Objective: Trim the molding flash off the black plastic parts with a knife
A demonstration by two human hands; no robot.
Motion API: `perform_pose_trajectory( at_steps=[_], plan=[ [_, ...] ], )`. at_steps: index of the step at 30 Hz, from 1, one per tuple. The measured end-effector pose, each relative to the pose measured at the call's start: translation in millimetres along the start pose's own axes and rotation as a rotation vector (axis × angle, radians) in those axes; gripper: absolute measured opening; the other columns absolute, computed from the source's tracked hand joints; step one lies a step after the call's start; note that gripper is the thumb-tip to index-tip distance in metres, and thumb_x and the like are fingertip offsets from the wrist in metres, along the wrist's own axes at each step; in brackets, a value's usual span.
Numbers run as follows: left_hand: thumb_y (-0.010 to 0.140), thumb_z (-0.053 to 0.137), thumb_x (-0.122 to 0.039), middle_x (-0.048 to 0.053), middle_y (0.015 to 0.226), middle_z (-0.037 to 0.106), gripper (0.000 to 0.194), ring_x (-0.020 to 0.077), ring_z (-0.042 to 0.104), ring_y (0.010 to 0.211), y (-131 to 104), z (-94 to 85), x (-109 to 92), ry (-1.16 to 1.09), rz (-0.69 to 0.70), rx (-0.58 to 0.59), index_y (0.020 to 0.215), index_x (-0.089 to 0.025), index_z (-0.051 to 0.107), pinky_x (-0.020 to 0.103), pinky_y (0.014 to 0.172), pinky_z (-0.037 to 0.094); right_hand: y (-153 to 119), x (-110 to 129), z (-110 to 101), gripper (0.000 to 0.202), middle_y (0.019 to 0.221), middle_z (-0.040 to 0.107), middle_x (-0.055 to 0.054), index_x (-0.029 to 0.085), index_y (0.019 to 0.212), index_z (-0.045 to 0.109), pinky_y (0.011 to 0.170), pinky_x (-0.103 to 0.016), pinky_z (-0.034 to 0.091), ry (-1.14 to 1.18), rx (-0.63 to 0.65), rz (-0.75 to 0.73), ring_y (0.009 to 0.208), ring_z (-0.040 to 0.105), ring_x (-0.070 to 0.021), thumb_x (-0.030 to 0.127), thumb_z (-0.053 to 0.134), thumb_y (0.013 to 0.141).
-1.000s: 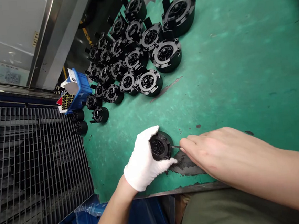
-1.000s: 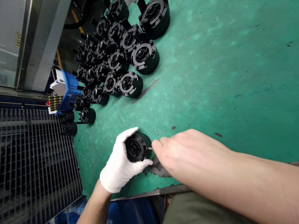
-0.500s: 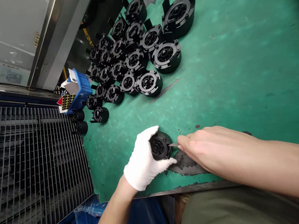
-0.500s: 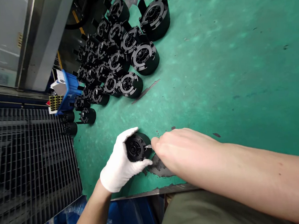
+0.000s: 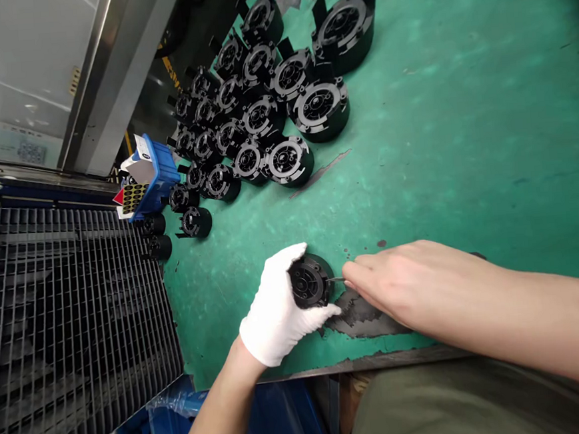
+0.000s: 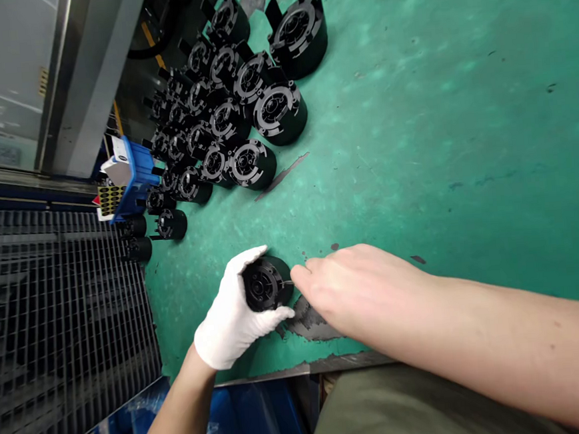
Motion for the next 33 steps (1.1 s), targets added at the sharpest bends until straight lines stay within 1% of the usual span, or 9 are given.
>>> perform_pose_trajectory(
  at_steps=[3,6,9,15,21,24,26,29,33],
  plan=[
    [0.092,0.096,-0.078,0.024,0.165,0.064,0.109,0.0429,0.071,0.156,1,-0.7,-1,0.015,0.019,-0.004,0.172,-0.025,0.046,0.067,0.132,0.063,-6,7,4,0.031,0.074,0.064,-0.001,0.026,0.088,0.054,0.059,-0.037,0.018,-0.159,-0.163,-0.157,0.057,0.060,-0.0217,-0.003,0.061,0.081],
    [0.093,0.096,-0.079,0.024,0.165,0.065,0.108,0.0427,0.071,0.156,1,-1.0,-2,0.016,0.022,-0.006,0.171,-0.024,0.046,0.067,0.132,0.063,-9,12,3,0.035,0.073,0.059,0.001,0.026,0.088,0.052,0.061,-0.037,0.022,-0.205,-0.317,-0.251,0.056,0.058,-0.0200,-0.006,0.062,0.077],
    [0.091,0.098,-0.078,0.024,0.166,0.064,0.110,0.0432,0.070,0.157,1,-0.9,-1,0.012,-0.001,0.003,0.171,-0.024,0.046,0.068,0.133,0.061,-11,13,2,0.037,0.072,0.056,0.002,0.028,0.087,0.048,0.061,-0.038,0.026,-0.202,-0.416,-0.247,0.056,0.055,-0.0182,-0.006,0.062,0.079],
    [0.091,0.100,-0.074,0.024,0.167,0.064,0.109,0.0432,0.069,0.159,0,0.7,-2,0.011,-0.004,0.010,0.172,-0.025,0.045,0.068,0.134,0.061,-15,16,0,0.035,0.075,0.057,0.002,0.027,0.089,0.051,0.062,-0.036,0.034,-0.246,-0.407,-0.261,0.059,0.057,-0.0176,-0.006,0.063,0.086],
    [0.090,0.104,-0.067,0.024,0.168,0.064,0.110,0.0433,0.069,0.159,1,-0.1,-2,0.002,0.004,0.011,0.173,-0.025,0.045,0.067,0.136,0.060,-10,15,3,0.033,0.073,0.055,0.000,0.025,0.086,0.055,0.061,-0.038,0.034,-0.332,-0.421,-0.243,0.061,0.057,-0.0201,-0.006,0.060,0.080],
    [0.090,0.104,-0.067,0.024,0.168,0.065,0.110,0.0430,0.070,0.158,2,0.2,-2,0.007,0.020,-0.016,0.173,-0.025,0.045,0.067,0.133,0.062,-6,4,2,0.032,0.072,0.054,0.002,0.026,0.085,0.052,0.059,-0.038,0.030,-0.234,-0.435,-0.193,0.057,0.054,-0.0184,-0.005,0.057,0.089],
    [0.088,0.105,-0.067,0.024,0.166,0.065,0.110,0.0424,0.072,0.156,0,3.4,-5,-0.009,0.087,-0.068,0.170,-0.027,0.044,0.067,0.129,0.065,-5,-3,-3,0.029,0.073,0.054,0.003,0.026,0.088,0.053,0.058,-0.038,0.029,-0.151,-0.428,-0.159,0.056,0.053,-0.0171,0.004,0.054,0.106],
    [0.089,0.108,-0.058,0.021,0.161,0.067,0.103,0.0421,0.071,0.160,-9,14.7,-10,-0.036,0.194,-0.225,0.160,-0.032,0.038,0.071,0.129,0.065,-7,-4,-12,0.035,0.083,0.064,-0.001,0.023,0.101,0.066,0.063,-0.034,0.041,0.086,-0.369,-0.122,0.066,0.063,-0.0167,0.031,0.044,0.126],
    [0.083,0.113,-0.055,0.012,0.151,0.065,0.094,0.0402,0.072,0.159,-33,36.0,-9,-0.098,0.174,-0.491,0.135,-0.037,0.037,0.072,0.124,0.068,-10,4,-13,0.039,0.113,0.083,-0.008,0.023,0.130,0.077,0.079,-0.031,0.060,0.376,-0.372,-0.057,0.091,0.082,-0.0189,0.041,0.042,0.128]
  ],
)
Point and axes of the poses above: each hand's wrist, its own y-axis towards the middle knuckle, its own z-axis out of the palm, x = y × z, the point moved 3 cm from there along y, towards the middle knuckle
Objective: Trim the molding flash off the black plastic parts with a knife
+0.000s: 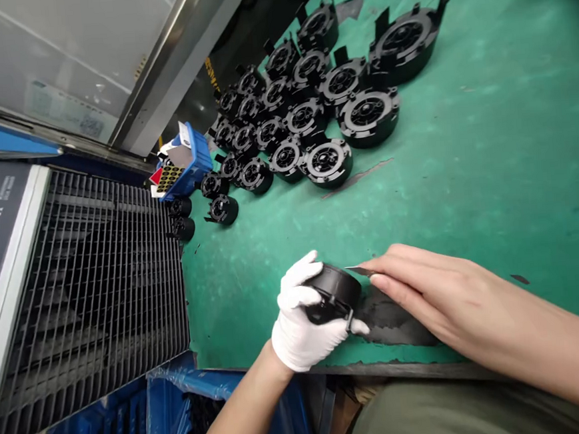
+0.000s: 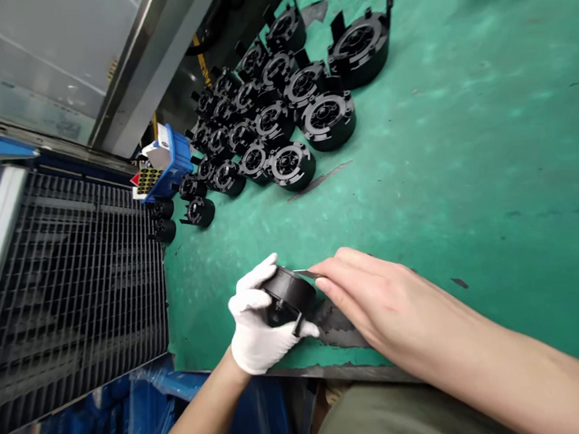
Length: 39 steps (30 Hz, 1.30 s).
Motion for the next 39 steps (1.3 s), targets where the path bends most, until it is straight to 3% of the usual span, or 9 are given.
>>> perform_pose_trajectory(
  at_steps=[4,8,11,14,16,19,22,29,39],
  plan=[
    [0.083,0.112,-0.057,0.009,0.148,0.064,0.082,0.0314,0.080,0.139,-24,3.9,0,-0.069,-0.024,-0.107,0.123,-0.033,0.044,0.053,0.107,0.075,-10,0,12,0.035,0.135,0.087,-0.007,0.026,0.155,0.068,0.090,-0.030,0.067,-0.001,-0.043,0.027,0.109,0.088,-0.0206,0.036,0.051,0.126],
    [0.071,0.118,-0.059,0.006,0.126,0.068,0.096,0.0259,0.081,0.111,-29,0.8,-1,0.099,0.019,-0.169,0.136,-0.031,0.053,0.041,0.094,0.071,-24,-2,16,0.033,0.135,0.088,-0.002,0.030,0.156,0.066,0.098,-0.027,0.069,-0.045,-0.077,-0.135,0.109,0.088,-0.0187,0.033,0.056,0.124],
    [0.078,0.115,-0.058,0.011,0.126,0.073,0.101,0.0302,0.079,0.116,-28,0.7,-1,0.129,0.036,-0.053,0.153,-0.025,0.056,0.046,0.102,0.069,-33,-2,13,0.035,0.132,0.089,-0.001,0.029,0.157,0.067,0.092,-0.027,0.070,-0.108,-0.080,-0.177,0.105,0.089,-0.0185,0.034,0.056,0.124],
    [0.098,0.100,-0.045,0.015,0.135,0.074,0.079,0.0313,0.079,0.126,-30,1.9,-1,-0.041,0.104,0.051,0.158,-0.027,0.052,0.046,0.104,0.069,-34,4,9,0.028,0.122,0.090,0.001,0.027,0.147,0.069,0.079,-0.025,0.068,-0.140,-0.078,-0.207,0.093,0.088,-0.0160,0.037,0.054,0.126],
    [0.101,0.094,-0.042,0.016,0.135,0.075,0.071,0.0304,0.081,0.121,-31,3.0,3,-0.128,0.084,0.072,0.156,-0.027,0.052,0.046,0.102,0.069,-29,11,8,0.025,0.119,0.089,0.000,0.026,0.140,0.069,0.079,-0.024,0.067,-0.153,-0.049,-0.262,0.093,0.088,-0.0151,0.037,0.051,0.127],
    [0.098,0.093,-0.041,0.007,0.107,0.076,0.047,0.0231,0.074,0.088,-26,10.1,9,-0.184,-0.023,0.269,0.129,-0.023,0.064,0.040,0.086,0.064,-23,16,8,0.026,0.120,0.085,-0.005,0.023,0.138,0.071,0.074,-0.026,0.066,-0.229,-0.010,-0.343,0.088,0.085,-0.0151,0.032,0.049,0.127],
    [0.095,0.086,-0.032,-0.002,0.077,0.060,0.027,0.0149,0.051,0.063,-18,16.6,9,-0.240,-0.036,0.511,0.094,-0.024,0.060,0.036,0.070,0.053,-21,13,8,0.031,0.126,0.083,-0.008,0.021,0.147,0.071,0.066,-0.029,0.061,-0.336,0.013,-0.394,0.088,0.083,-0.0171,0.022,0.048,0.125],
    [0.093,0.080,-0.032,-0.002,0.071,0.050,0.031,0.0161,0.044,0.063,-11,14.2,8,-0.192,0.052,0.548,0.078,-0.025,0.054,0.039,0.069,0.045,-22,7,5,0.029,0.125,0.083,-0.007,0.019,0.142,0.071,0.075,-0.031,0.062,-0.389,-0.005,-0.480,0.094,0.083,-0.0188,0.014,0.050,0.122],
    [0.090,0.078,-0.029,-0.005,0.070,0.039,0.039,0.0126,0.030,0.060,-1,10.2,5,-0.196,0.011,0.573,0.076,-0.026,0.042,0.037,0.061,0.028,-13,22,-2,0.036,0.118,0.084,-0.009,0.012,0.135,0.074,0.080,-0.031,0.058,-0.437,-0.061,-0.605,0.096,0.078,-0.0188,0.003,0.045,0.116]
  ],
)
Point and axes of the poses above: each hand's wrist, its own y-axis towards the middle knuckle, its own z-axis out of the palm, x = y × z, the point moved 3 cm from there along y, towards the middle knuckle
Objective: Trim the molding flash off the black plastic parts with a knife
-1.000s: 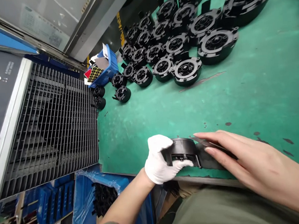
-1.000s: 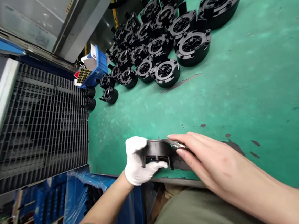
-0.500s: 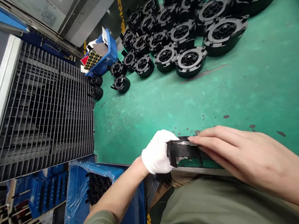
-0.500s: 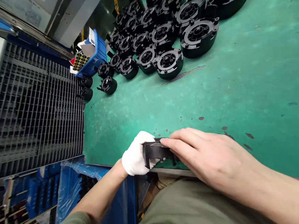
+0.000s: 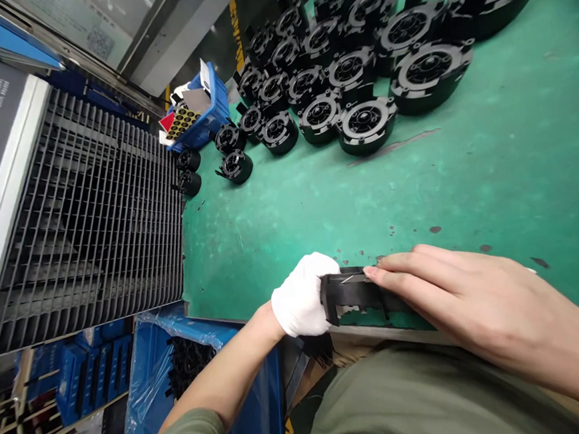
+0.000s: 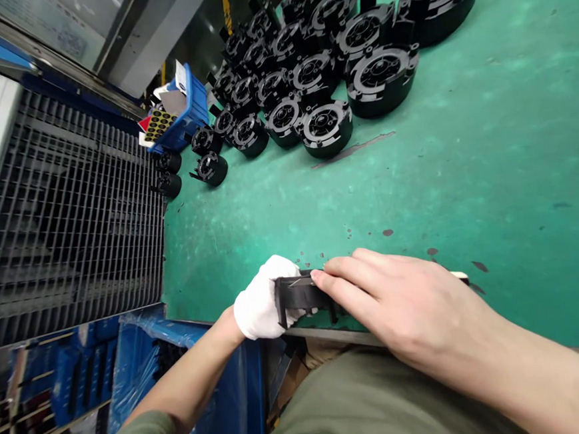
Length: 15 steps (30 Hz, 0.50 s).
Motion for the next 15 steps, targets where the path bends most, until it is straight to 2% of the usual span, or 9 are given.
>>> perform_pose_trajectory(
  at_steps=[7,12,15],
  plan=[
    [0.089,0.084,-0.030,-0.004,0.067,0.040,0.047,0.0140,0.033,0.060,-2.0,3.1,4.3,-0.004,-0.038,0.028,0.074,-0.028,0.040,0.038,0.060,0.035,-1.3,-0.4,-0.5,0.038,0.115,0.085,-0.009,0.011,0.138,0.073,0.077,-0.034,0.058,-0.011,-0.004,-0.029,0.094,0.077,-0.0205,0.003,0.046,0.113],
    [0.089,0.081,-0.029,-0.003,0.069,0.042,0.040,0.0145,0.037,0.062,-2.1,3.9,5.0,-0.026,-0.022,0.041,0.073,-0.026,0.044,0.038,0.062,0.034,-2.3,3.2,-2.3,0.039,0.117,0.085,-0.011,0.010,0.135,0.075,0.080,-0.032,0.058,-0.007,-0.018,-0.038,0.094,0.074,-0.0204,0.005,0.042,0.116],
    [0.089,0.081,-0.032,-0.002,0.069,0.043,0.039,0.0154,0.037,0.063,-1.9,4.7,6.1,-0.011,-0.029,0.066,0.073,-0.026,0.046,0.038,0.063,0.035,-3.2,3.7,-3.3,0.039,0.118,0.085,-0.012,0.009,0.133,0.077,0.079,-0.033,0.058,-0.017,-0.014,-0.046,0.095,0.074,-0.0214,0.002,0.046,0.111]
  ],
)
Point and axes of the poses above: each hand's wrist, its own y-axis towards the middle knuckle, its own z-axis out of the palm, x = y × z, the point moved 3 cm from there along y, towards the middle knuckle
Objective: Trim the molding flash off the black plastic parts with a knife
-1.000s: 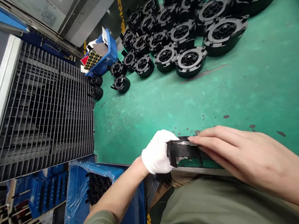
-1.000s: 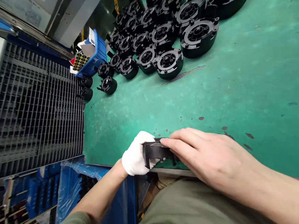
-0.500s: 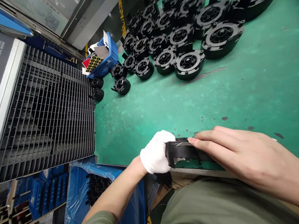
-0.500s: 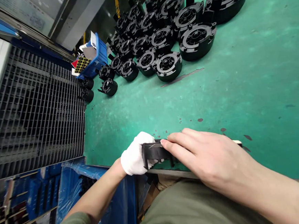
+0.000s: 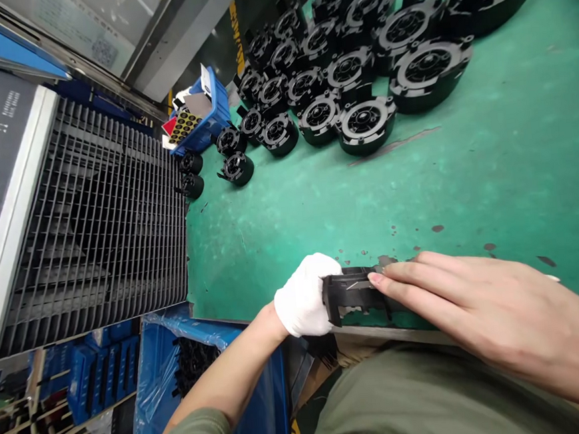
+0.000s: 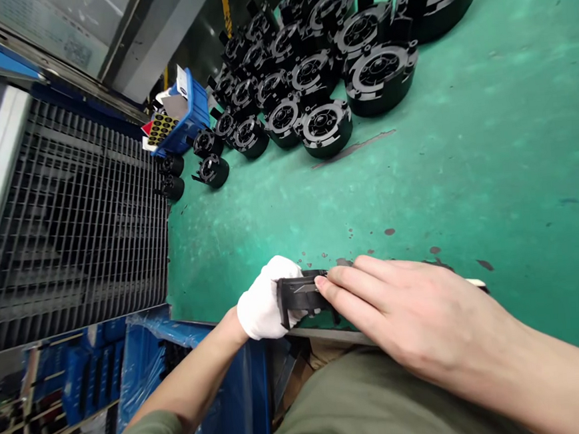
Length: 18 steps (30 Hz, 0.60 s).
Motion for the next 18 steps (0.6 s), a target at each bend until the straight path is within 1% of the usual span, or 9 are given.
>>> perform_pose_trajectory(
  at_steps=[3,6,9,11,13,15,17,18],
  plan=[
    [0.092,0.083,-0.038,-0.002,0.069,0.043,0.044,0.0164,0.039,0.062,0,0.2,1,0.004,-0.010,0.014,0.074,-0.027,0.044,0.039,0.064,0.039,-1,-1,1,0.042,0.121,0.086,-0.012,0.010,0.135,0.077,0.080,-0.034,0.059,-0.010,0.020,-0.011,0.097,0.074,-0.0221,-0.002,0.050,0.106],
    [0.095,0.083,-0.042,-0.003,0.068,0.043,0.049,0.0170,0.040,0.060,0,-0.3,1,0.018,0.009,0.001,0.075,-0.028,0.040,0.040,0.067,0.044,-4,1,1,0.045,0.123,0.088,-0.012,0.012,0.136,0.077,0.083,-0.039,0.061,-0.029,0.012,-0.033,0.103,0.073,-0.0251,-0.002,0.050,0.103],
    [0.096,0.084,-0.044,-0.003,0.067,0.043,0.051,0.0171,0.042,0.059,0,0.1,1,0.013,0.019,0.010,0.076,-0.029,0.039,0.040,0.068,0.047,-14,12,2,0.047,0.126,0.088,-0.011,0.011,0.135,0.079,0.090,-0.044,0.060,-0.039,0.010,-0.072,0.108,0.073,-0.0273,-0.002,0.053,0.097],
    [0.097,0.084,-0.048,-0.004,0.066,0.041,0.054,0.0173,0.041,0.059,1,-0.3,0,0.012,0.027,0.003,0.076,-0.029,0.038,0.040,0.068,0.047,-24,22,4,0.049,0.125,0.088,-0.009,0.013,0.134,0.081,0.090,-0.044,0.058,-0.008,0.028,-0.095,0.107,0.073,-0.0259,0.000,0.054,0.096],
    [0.098,0.083,-0.052,-0.003,0.066,0.041,0.054,0.0178,0.042,0.059,1,-1.0,-1,0.009,0.029,0.001,0.076,-0.029,0.039,0.041,0.068,0.048,-36,30,5,0.051,0.126,0.088,-0.006,0.016,0.139,0.082,0.088,-0.043,0.057,0.051,0.059,-0.108,0.106,0.073,-0.0243,0.004,0.053,0.099],
    [0.098,0.082,-0.054,-0.003,0.066,0.042,0.054,0.0180,0.043,0.060,2,-1.6,-1,0.002,0.025,0.013,0.075,-0.029,0.040,0.040,0.067,0.047,-47,31,6,0.053,0.128,0.088,-0.005,0.020,0.149,0.080,0.088,-0.041,0.059,0.108,0.096,-0.078,0.105,0.074,-0.0238,0.009,0.053,0.105],
    [0.096,0.083,-0.051,-0.003,0.065,0.041,0.054,0.0177,0.042,0.060,2,-2.3,-1,0.008,0.015,0.016,0.075,-0.030,0.038,0.040,0.066,0.046,-52,25,6,0.054,0.130,0.087,-0.005,0.024,0.157,0.077,0.087,-0.038,0.062,0.137,0.113,0.020,0.104,0.077,-0.0236,0.012,0.054,0.110],
    [0.095,0.083,-0.048,-0.004,0.065,0.040,0.054,0.0173,0.041,0.059,2,-2.9,-1,0.014,0.015,0.006,0.075,-0.030,0.037,0.040,0.066,0.046,-53,20,5,0.052,0.131,0.086,-0.006,0.025,0.158,0.076,0.085,-0.036,0.063,0.153,0.102,0.084,0.104,0.078,-0.0233,0.013,0.056,0.112]
  ],
)
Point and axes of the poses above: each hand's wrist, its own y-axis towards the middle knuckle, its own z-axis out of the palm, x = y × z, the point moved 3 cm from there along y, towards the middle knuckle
